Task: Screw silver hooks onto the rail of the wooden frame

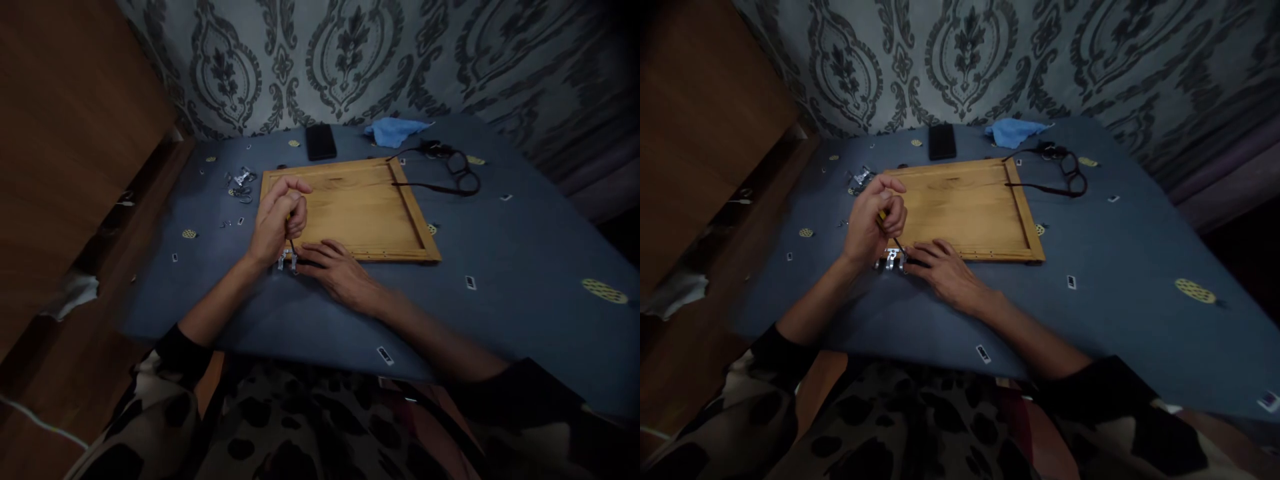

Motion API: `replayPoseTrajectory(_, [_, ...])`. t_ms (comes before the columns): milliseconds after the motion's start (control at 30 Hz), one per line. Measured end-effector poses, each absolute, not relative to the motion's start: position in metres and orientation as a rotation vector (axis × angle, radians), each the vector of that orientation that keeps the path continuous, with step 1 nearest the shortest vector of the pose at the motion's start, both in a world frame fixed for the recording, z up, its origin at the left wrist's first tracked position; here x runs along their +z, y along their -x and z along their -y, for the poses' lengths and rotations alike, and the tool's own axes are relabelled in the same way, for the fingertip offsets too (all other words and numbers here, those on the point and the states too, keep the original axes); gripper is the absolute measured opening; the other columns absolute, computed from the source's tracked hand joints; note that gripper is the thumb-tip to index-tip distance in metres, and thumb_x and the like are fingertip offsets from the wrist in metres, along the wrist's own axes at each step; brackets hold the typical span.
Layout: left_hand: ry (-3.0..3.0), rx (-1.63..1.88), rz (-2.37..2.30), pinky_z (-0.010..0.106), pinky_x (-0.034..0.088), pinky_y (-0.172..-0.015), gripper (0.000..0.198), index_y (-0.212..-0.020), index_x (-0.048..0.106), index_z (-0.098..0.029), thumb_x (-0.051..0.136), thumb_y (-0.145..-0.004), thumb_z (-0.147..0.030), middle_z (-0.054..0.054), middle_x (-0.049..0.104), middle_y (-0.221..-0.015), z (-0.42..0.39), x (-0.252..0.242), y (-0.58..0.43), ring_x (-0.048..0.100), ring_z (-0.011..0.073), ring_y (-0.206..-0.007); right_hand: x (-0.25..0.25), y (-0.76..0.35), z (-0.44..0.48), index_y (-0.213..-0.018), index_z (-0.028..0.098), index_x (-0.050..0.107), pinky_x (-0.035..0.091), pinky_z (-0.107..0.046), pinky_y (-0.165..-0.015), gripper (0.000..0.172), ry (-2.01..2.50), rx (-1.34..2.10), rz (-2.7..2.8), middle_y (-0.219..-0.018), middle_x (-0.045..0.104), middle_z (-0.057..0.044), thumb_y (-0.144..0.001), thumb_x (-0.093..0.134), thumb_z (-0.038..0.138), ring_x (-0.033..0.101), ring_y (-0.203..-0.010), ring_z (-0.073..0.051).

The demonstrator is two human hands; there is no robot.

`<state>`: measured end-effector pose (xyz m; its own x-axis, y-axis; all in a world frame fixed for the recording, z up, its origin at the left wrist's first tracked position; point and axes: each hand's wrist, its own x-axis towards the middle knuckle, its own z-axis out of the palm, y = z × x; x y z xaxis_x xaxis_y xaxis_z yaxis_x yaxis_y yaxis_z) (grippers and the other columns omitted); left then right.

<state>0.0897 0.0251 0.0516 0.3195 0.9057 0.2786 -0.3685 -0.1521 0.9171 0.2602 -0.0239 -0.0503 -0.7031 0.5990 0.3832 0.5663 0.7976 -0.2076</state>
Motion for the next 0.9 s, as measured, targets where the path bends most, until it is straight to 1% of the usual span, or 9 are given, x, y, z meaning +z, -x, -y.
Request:
replayPoseTrajectory(133, [-1.284, 1.101, -0.519, 0.020, 0.017, -0.040, 0.031, -0.091, 0.056, -0.022, 0.072, -0.085, -0.048, -0.012, 0.028, -0.046, -0.030, 0.054, -0.088, 0.019, 0.0066, -0.038, -0.051, -0.261, 0.027, -0.138, 0.026, 0.068, 0.039, -0.055, -0.118, 0.053, 0.895, 0.068, 2.548, -0.152, 0.063, -0.010, -0.091, 0.060, 0.005, 0.053, -0.143, -0.029])
replayPoseTrajectory(333, [-1.287, 0.925, -0.457, 0.020, 0.019, -0.041, 0.035, -0.094, 0.057, -0.021, 0.074, -0.085, -0.051, -0.011, 0.028, -0.046, -0.036, 0.058, -0.088, 0.021, 0.0064, -0.037, -0.054, -0.263, 0.028, -0.139, 0.026, 0.068, 0.040, -0.055, -0.117, 0.052, 0.872, 0.054, 2.531, -0.149, 0.066, -0.009, -0.092, 0.061, 0.006, 0.053, -0.143, -0.030])
replayPoseTrajectory(467, [-1.277, 0.953, -0.472, 0.020, 0.019, -0.040, 0.034, -0.093, 0.056, -0.021, 0.071, -0.087, -0.051, -0.011, 0.028, -0.047, -0.037, 0.057, -0.085, 0.022, 0.0072, -0.039, -0.057, -0.263, 0.027, -0.137, 0.024, 0.069, 0.040, -0.057, -0.117, 0.051, 0.857, 0.063, 2.508, -0.148, 0.067, -0.010, -0.090, 0.063, 0.005, 0.053, -0.143, -0.031])
replayPoseTrajectory(667, [-1.244, 1.019, -0.483, 0.020, 0.019, -0.040, 0.031, -0.093, 0.056, -0.021, 0.069, -0.086, -0.049, -0.011, 0.031, -0.048, -0.036, 0.055, -0.081, 0.021, 0.0068, -0.040, -0.051, -0.261, 0.028, -0.136, 0.026, 0.069, 0.041, -0.052, -0.118, 0.041, 0.884, 0.014, 2.512, -0.151, 0.064, -0.010, -0.099, 0.058, 0.010, 0.053, -0.142, -0.028])
replayPoseTrajectory(833, [-1.245, 1.014, -0.448, 0.020, 0.021, -0.041, 0.023, -0.094, 0.058, -0.021, 0.066, -0.090, -0.042, -0.011, 0.032, -0.047, -0.034, 0.056, -0.082, 0.022, 0.0071, -0.040, -0.049, -0.260, 0.029, -0.135, 0.023, 0.070, 0.042, -0.052, -0.117, 0.043, 0.878, 0.022, 2.511, -0.152, 0.063, -0.013, -0.097, 0.058, 0.007, 0.053, -0.143, -0.028])
replayPoseTrajectory(900, [-1.237, 1.017, -0.428, 0.020, 0.020, -0.041, 0.021, -0.095, 0.058, -0.020, 0.065, -0.090, -0.040, -0.011, 0.032, -0.047, -0.034, 0.056, -0.082, 0.021, 0.0070, -0.040, -0.049, -0.260, 0.029, -0.134, 0.023, 0.070, 0.042, -0.052, -0.117, 0.042, 0.875, 0.025, 2.509, -0.150, 0.064, -0.012, -0.097, 0.058, 0.007, 0.053, -0.143, -0.028])
